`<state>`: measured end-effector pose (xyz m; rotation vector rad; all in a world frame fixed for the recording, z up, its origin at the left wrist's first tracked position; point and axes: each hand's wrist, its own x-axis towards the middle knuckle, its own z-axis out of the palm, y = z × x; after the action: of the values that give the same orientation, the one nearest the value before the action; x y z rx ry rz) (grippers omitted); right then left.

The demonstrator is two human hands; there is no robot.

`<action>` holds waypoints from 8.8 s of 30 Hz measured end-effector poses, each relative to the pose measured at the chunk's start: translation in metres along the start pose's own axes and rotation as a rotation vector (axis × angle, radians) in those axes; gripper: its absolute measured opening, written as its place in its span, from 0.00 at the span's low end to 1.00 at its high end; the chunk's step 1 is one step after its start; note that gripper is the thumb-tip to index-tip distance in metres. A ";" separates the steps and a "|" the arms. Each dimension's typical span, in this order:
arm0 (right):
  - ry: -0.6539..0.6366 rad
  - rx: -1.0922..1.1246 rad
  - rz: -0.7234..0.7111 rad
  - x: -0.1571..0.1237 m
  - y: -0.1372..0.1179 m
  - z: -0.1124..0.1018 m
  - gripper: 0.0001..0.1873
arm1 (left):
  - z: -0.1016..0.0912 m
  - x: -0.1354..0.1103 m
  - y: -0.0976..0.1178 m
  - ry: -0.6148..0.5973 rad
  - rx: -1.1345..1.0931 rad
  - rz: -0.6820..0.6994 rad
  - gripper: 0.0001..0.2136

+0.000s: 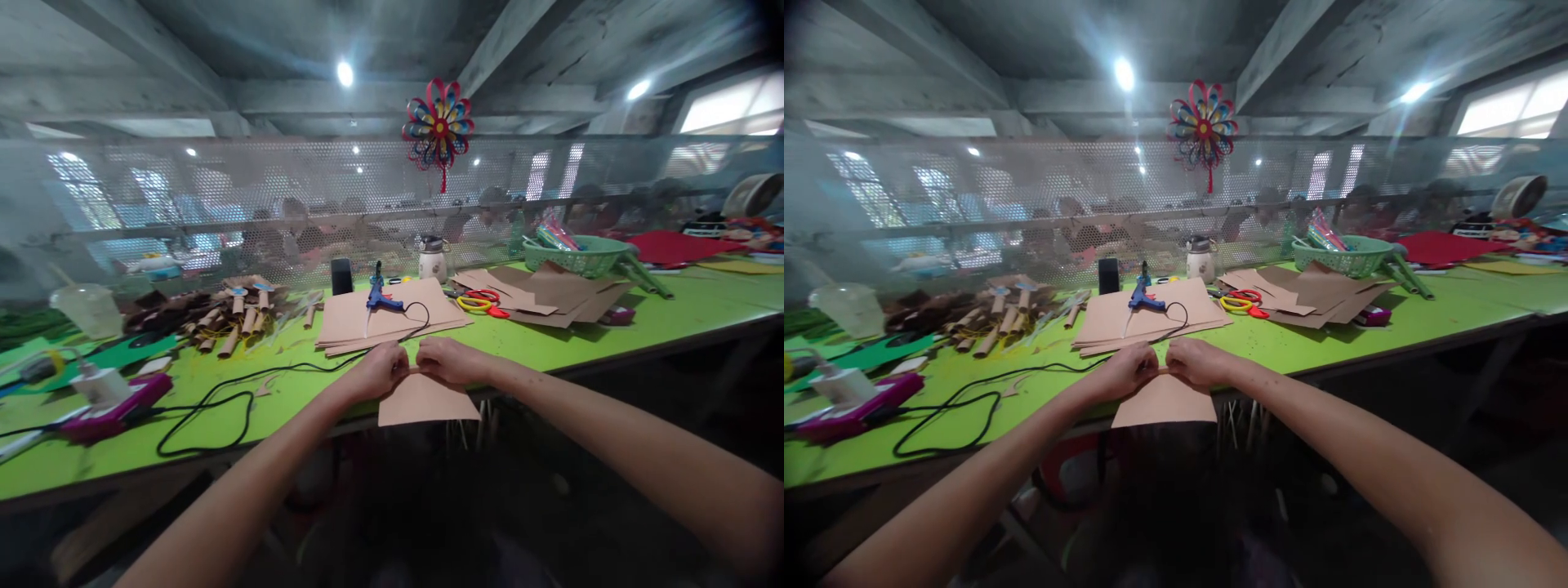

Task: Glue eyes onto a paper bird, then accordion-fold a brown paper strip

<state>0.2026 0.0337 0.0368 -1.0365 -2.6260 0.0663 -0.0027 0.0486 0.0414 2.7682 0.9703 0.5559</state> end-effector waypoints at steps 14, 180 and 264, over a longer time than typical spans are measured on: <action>-0.096 0.014 -0.005 -0.015 0.009 -0.013 0.04 | -0.007 -0.021 -0.012 0.002 0.023 0.009 0.03; -0.057 0.242 0.138 -0.010 -0.001 -0.025 0.11 | -0.022 0.016 0.006 -0.301 -0.066 0.031 0.12; -0.256 -0.327 -0.207 -0.011 -0.018 -0.032 0.06 | -0.033 -0.010 0.004 -0.232 0.196 0.255 0.09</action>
<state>0.2084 0.0106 0.0668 -0.8947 -3.0355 -0.3063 -0.0203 0.0406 0.0695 3.0662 0.6590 0.1697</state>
